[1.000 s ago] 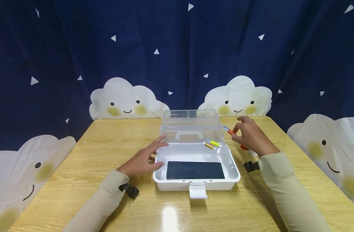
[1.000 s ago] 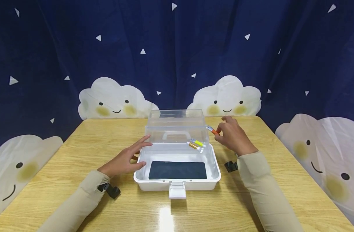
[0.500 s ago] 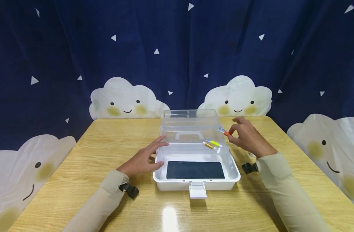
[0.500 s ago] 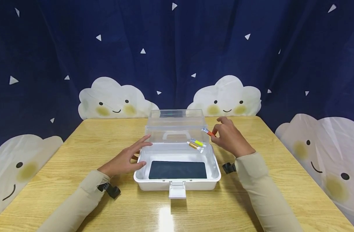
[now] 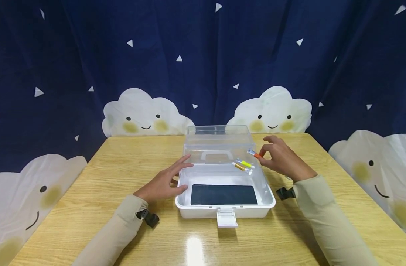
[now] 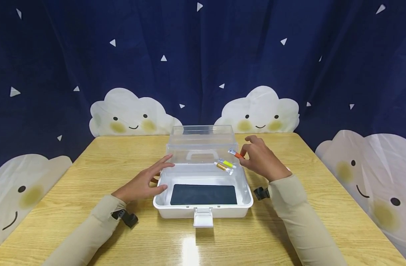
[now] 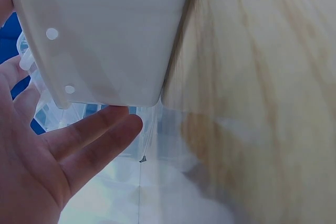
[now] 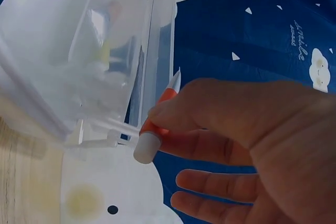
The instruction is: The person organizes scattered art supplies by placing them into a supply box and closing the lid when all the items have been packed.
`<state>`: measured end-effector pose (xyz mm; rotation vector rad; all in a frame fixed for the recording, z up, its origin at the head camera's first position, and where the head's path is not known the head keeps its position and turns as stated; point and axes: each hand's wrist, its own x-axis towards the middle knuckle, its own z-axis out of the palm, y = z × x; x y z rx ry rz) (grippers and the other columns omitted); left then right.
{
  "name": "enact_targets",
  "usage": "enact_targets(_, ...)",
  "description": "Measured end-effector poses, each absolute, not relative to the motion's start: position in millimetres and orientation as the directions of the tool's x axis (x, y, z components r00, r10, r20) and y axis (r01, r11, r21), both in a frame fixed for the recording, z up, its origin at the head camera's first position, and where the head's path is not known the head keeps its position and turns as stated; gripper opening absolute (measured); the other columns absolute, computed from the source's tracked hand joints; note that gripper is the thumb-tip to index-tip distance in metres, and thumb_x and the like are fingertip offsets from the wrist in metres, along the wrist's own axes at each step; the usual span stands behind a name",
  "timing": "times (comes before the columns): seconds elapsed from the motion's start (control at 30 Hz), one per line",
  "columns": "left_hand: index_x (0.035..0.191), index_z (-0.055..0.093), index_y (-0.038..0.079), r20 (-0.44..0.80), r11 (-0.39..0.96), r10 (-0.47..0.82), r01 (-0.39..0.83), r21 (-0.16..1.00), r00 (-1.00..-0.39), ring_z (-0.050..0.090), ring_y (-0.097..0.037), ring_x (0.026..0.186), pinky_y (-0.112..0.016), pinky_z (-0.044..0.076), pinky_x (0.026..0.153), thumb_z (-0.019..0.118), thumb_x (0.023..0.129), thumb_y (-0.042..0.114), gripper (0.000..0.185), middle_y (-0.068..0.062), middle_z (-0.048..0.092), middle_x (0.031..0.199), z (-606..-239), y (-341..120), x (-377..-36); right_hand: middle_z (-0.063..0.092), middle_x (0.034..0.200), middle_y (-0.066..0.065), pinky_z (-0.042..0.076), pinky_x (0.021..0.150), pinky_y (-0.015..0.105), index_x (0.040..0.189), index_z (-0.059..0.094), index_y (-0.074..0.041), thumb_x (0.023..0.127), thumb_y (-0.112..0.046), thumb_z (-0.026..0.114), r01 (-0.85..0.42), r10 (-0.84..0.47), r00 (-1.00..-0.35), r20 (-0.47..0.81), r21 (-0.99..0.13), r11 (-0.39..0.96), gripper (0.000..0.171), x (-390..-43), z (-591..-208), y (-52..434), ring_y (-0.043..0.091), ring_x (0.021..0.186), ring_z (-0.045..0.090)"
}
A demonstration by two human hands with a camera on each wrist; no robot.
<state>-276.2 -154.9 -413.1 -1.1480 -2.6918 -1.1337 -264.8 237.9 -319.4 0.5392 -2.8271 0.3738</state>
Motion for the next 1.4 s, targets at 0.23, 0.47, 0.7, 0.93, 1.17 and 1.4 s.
enact_targets(0.23, 0.145, 0.036, 0.039, 0.262, 0.473, 0.626, 0.625, 0.621, -0.734, 0.050, -0.013, 0.123, -0.028, 0.053, 0.084, 0.068, 0.089, 0.031, 0.065, 0.019, 0.007, 0.160, -412.5, -155.2, -275.2, 0.047, 0.133, 0.029, 0.041, 0.097, 0.060, 0.082, 0.073, -0.007, 0.079, -0.012, 0.076, -0.431, -0.367, -0.882, 0.295, -0.193, 0.881, 0.006, -263.5, -320.2, 233.9, 0.048, 0.121, 0.042)
enact_targets(0.47, 0.145, 0.036, 0.038, 0.268, 0.467, 0.627, 0.628, 0.623, -0.732, 0.050, -0.014, 0.124, -0.028, 0.053, 0.084, 0.069, 0.089, 0.029, 0.066, 0.015, 0.008, 0.161, -411.4, -154.5, -275.2, 0.046, 0.136, 0.029, 0.041, 0.097, 0.061, 0.083, 0.073, -0.009, 0.080, -0.014, 0.076, -0.442, -0.383, -0.883, 0.270, -0.209, 0.872, 0.006, -259.7, -317.5, 227.6, 0.047, 0.122, 0.042)
enact_targets(0.7, 0.145, 0.036, 0.036, 0.278, 0.450, 0.633, 0.636, 0.627, -0.722, 0.052, -0.015, 0.122, -0.029, 0.054, 0.084, 0.068, 0.089, 0.029, 0.065, 0.020, 0.007, 0.159, -412.0, -154.9, -275.4, 0.043, 0.139, 0.027, 0.042, 0.097, 0.061, 0.085, 0.074, -0.013, 0.080, -0.013, 0.076, -0.462, -0.414, -0.880, 0.231, -0.216, 0.860, 0.005, -258.0, -318.6, 223.1, 0.046, 0.125, 0.039)
enact_targets(0.93, 0.145, 0.036, 0.037, 0.288, 0.444, 0.638, 0.647, 0.621, -0.714, 0.053, -0.016, 0.121, -0.028, 0.054, 0.083, 0.067, 0.089, 0.030, 0.064, 0.017, 0.008, 0.160, -413.0, -155.5, -276.6, 0.044, 0.138, 0.027, 0.042, 0.097, 0.059, 0.086, 0.074, -0.012, 0.081, -0.013, 0.077, -0.497, -0.452, -0.861, 0.232, -0.201, 0.844, 0.006, -258.1, -321.5, 221.0, 0.045, 0.125, 0.040)
enact_targets(1.17, 0.145, 0.036, 0.037, 0.285, 0.441, 0.637, 0.641, 0.628, -0.716, 0.053, -0.015, 0.121, -0.027, 0.054, 0.083, 0.067, 0.089, 0.031, 0.064, 0.016, 0.008, 0.160, -412.8, -155.6, -276.6, 0.044, 0.138, 0.028, 0.043, 0.096, 0.058, 0.083, 0.073, -0.013, 0.081, -0.013, 0.077, -0.539, -0.487, -0.833, 0.263, -0.188, 0.821, 0.005, -258.0, -324.3, 219.4, 0.047, 0.124, 0.041)
enact_targets(1.4, 0.145, 0.036, 0.036, 0.291, 0.433, 0.640, 0.647, 0.628, -0.711, 0.053, -0.015, 0.120, -0.027, 0.054, 0.083, 0.067, 0.090, 0.032, 0.063, 0.013, 0.010, 0.161, -413.5, -154.8, -276.5, 0.046, 0.137, 0.028, 0.043, 0.096, 0.057, 0.081, 0.073, -0.012, 0.080, -0.013, 0.078, -0.538, -0.484, -0.830, 0.278, -0.168, 0.826, 0.005, -257.9, -326.0, 218.5, 0.046, 0.122, 0.043)
